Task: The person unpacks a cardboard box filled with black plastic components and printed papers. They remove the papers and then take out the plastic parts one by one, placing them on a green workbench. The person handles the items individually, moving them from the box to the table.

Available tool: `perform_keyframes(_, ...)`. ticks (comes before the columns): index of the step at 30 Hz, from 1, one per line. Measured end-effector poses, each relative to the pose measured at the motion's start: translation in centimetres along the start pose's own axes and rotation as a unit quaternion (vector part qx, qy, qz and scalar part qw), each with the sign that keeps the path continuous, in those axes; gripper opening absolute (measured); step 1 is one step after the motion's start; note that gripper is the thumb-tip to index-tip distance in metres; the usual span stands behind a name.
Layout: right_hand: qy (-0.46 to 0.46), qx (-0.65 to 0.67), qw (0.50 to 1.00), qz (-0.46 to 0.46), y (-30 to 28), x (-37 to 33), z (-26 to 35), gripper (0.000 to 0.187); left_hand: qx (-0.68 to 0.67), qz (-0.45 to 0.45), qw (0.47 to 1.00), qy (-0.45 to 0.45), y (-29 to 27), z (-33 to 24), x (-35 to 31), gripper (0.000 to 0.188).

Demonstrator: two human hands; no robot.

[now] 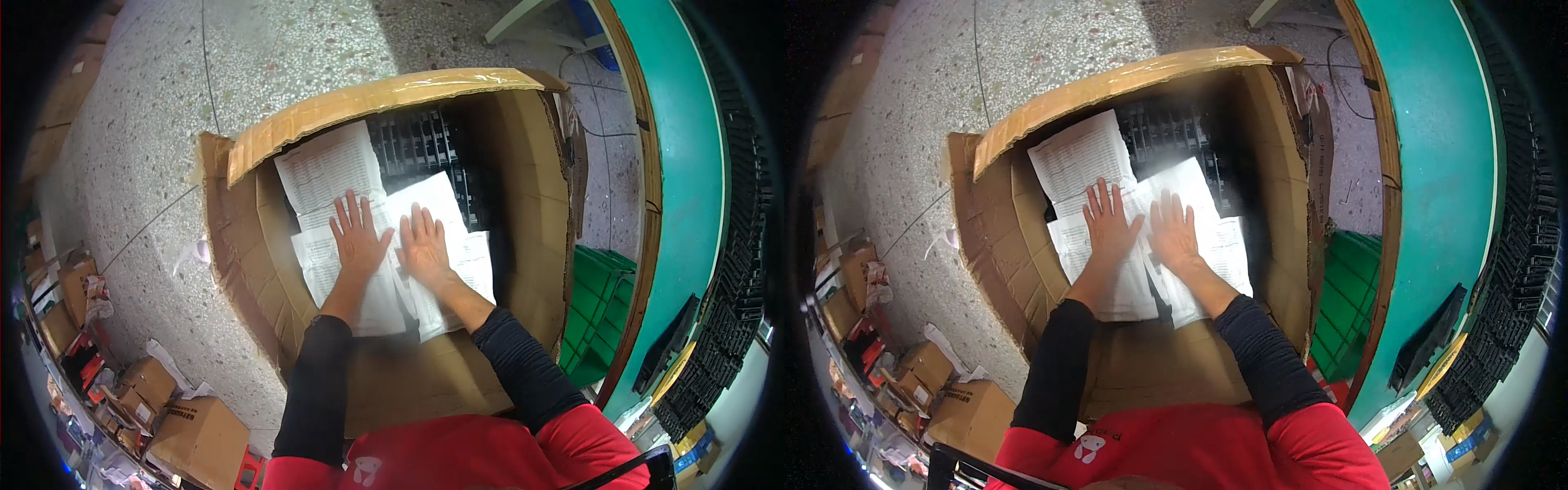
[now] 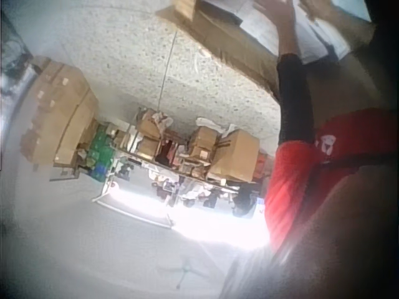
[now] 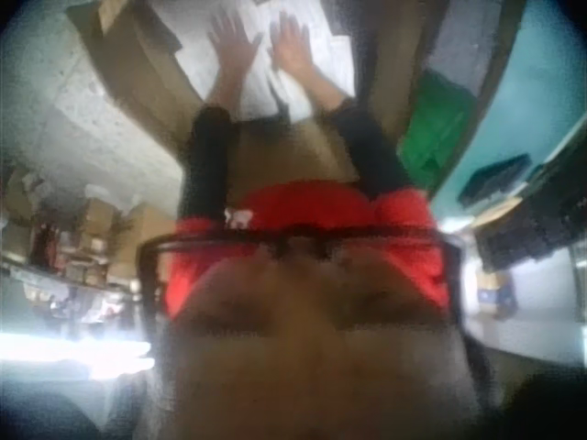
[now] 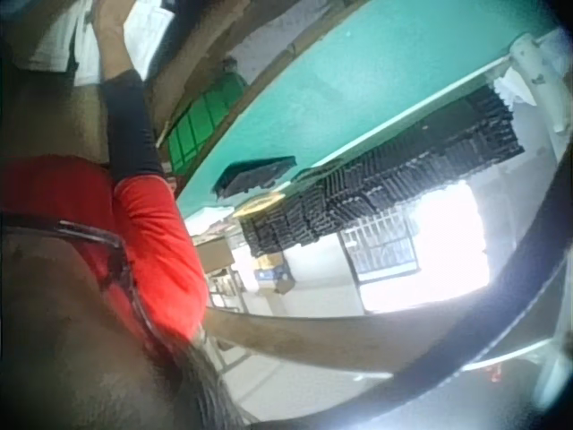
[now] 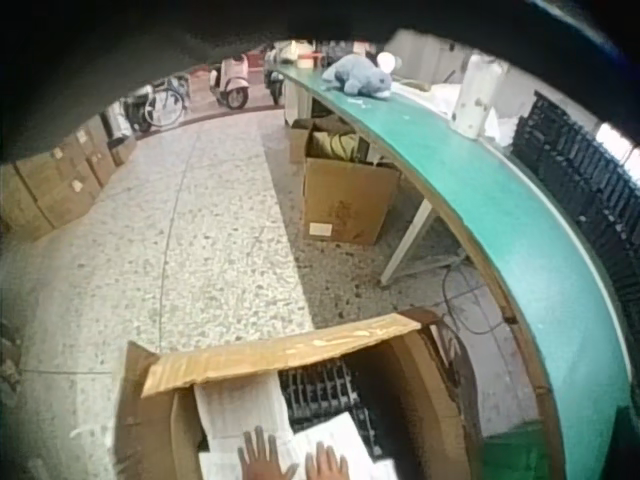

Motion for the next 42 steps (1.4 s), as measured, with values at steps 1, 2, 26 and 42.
perform_keyframes(1, -0.008, 0.008, 1.000, 0.009, 0.0, -0.6, 0.2, 0.067, -0.004, 0.004, 1.000, -0.004, 0.5, 0.3, -0.6, 0.083)
perform_keyframes(2, -0.008, 0.010, 1.000, 0.016, 0.1, -1.1, 0.3, 0.067, -0.009, -0.003, 1.000, 0.001, 1.0, 0.5, -1.1, 0.083)
perform_keyframes(26, -0.037, 0.003, 0.999, -0.006, 2.2, -5.5, 0.3, 0.060, 0.004, -0.136, 0.989, -0.057, -2.1, 3.6, 4.4, 0.074)
perform_keyframes(42, -0.102, -0.005, 0.993, -0.057, 3.1, -8.1, 0.1, 0.047, 0.007, -0.221, 0.973, -0.071, -1.4, 5.7, 4.0, 0.018)
Point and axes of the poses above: each hand's wrist, its own x-axis towards the middle knuckle, its own y-axis out of the palm, z = x × y, the point moved 3 cm from there along x, towards the middle knuckle, and after that the axes turned 6 degrees about -y, right-handed, at the moved point
